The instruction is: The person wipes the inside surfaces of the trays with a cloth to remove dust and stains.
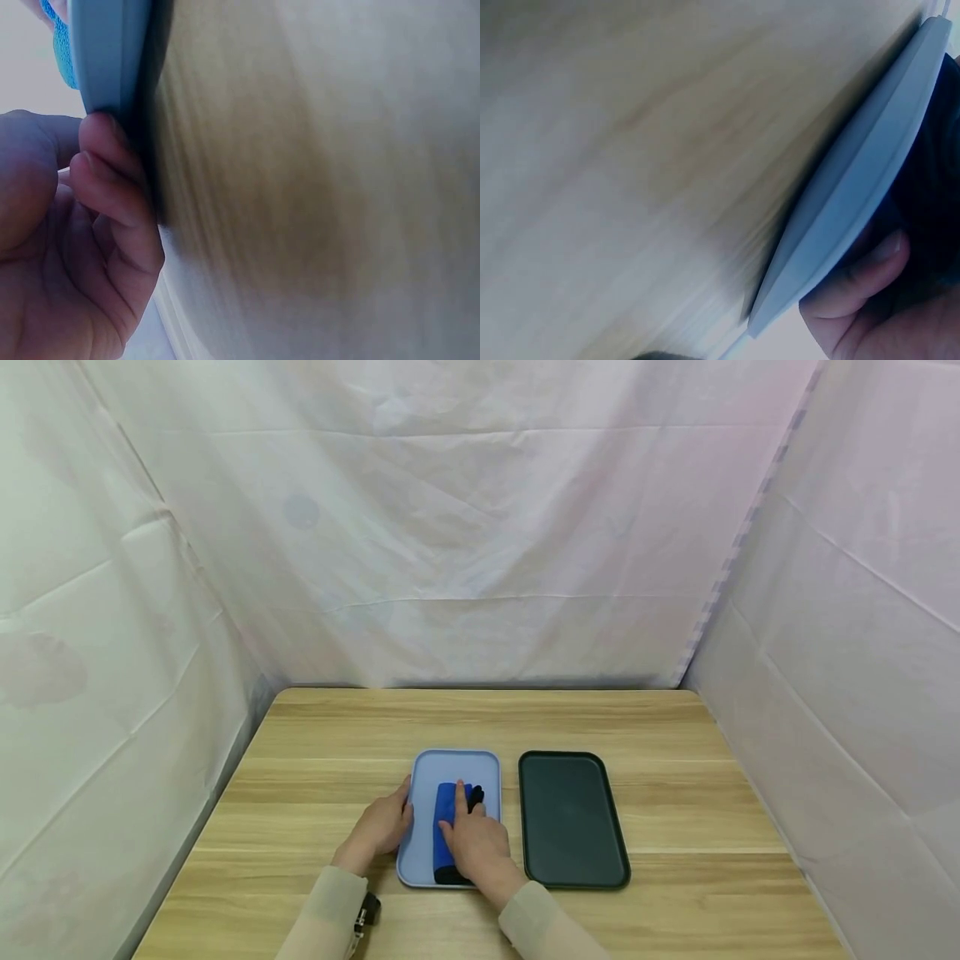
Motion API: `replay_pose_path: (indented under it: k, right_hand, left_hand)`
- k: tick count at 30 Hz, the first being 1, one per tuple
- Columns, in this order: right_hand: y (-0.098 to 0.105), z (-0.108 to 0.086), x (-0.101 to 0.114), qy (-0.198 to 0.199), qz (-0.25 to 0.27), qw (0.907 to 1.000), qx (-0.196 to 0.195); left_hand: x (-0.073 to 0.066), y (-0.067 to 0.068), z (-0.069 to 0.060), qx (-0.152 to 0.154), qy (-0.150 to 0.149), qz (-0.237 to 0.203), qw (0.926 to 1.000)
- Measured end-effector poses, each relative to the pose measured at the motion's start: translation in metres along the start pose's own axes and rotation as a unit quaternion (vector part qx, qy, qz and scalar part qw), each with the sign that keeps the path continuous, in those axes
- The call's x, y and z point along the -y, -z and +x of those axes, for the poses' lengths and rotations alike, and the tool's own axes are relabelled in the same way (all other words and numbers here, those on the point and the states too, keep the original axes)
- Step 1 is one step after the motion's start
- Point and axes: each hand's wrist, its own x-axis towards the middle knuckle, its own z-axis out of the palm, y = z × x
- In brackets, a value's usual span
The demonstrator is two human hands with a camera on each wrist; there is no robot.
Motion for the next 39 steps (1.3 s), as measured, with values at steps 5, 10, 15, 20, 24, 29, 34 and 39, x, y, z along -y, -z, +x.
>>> replay_pose_path:
  k: [5, 10, 15, 20, 24, 29, 34, 39]
  right_hand:
    - [0.000, 0.000, -0.004, 0.000, -0.001, 1.0000, 0.003]
    - [0.000, 0.000, -0.010, 0.004, -0.011, 0.9999, 0.002]
    - [0.003, 0.001, -0.014, 0.005, -0.024, 0.9997, 0.009]
    - [0.006, 0.001, -0.017, 0.011, -0.031, 0.9994, 0.012]
    - [0.009, 0.001, -0.020, 0.025, -0.031, 0.9991, 0.011]
    - [0.016, 0.003, -0.024, 0.045, -0.022, 0.9984, 0.026]
    - [0.019, 0.009, -0.029, 0.064, -0.017, 0.9966, 0.049]
    - [0.021, 0.013, -0.032, 0.072, -0.017, 0.9952, 0.064]
  left_hand:
    - [0.000, 0.000, 0.000, -0.001, -0.003, 0.001, 1.0000]
    - [0.000, -0.001, 0.001, -0.002, -0.003, -0.001, 1.0000]
    - [0.000, -0.001, 0.001, -0.001, 0.001, -0.001, 1.0000]
    - [0.001, -0.001, 0.001, -0.004, 0.002, 0.004, 1.0000]
    - [0.001, -0.001, 0.001, -0.003, 0.003, 0.002, 1.0000]
    - [0.000, 0.000, 0.000, -0.001, 0.006, 0.005, 1.0000]
    - [0.000, 0.001, -0.001, 0.001, 0.003, 0.010, 0.9999]
    - [0.000, 0.001, -0.001, 0.001, 0.000, 0.013, 0.9999]
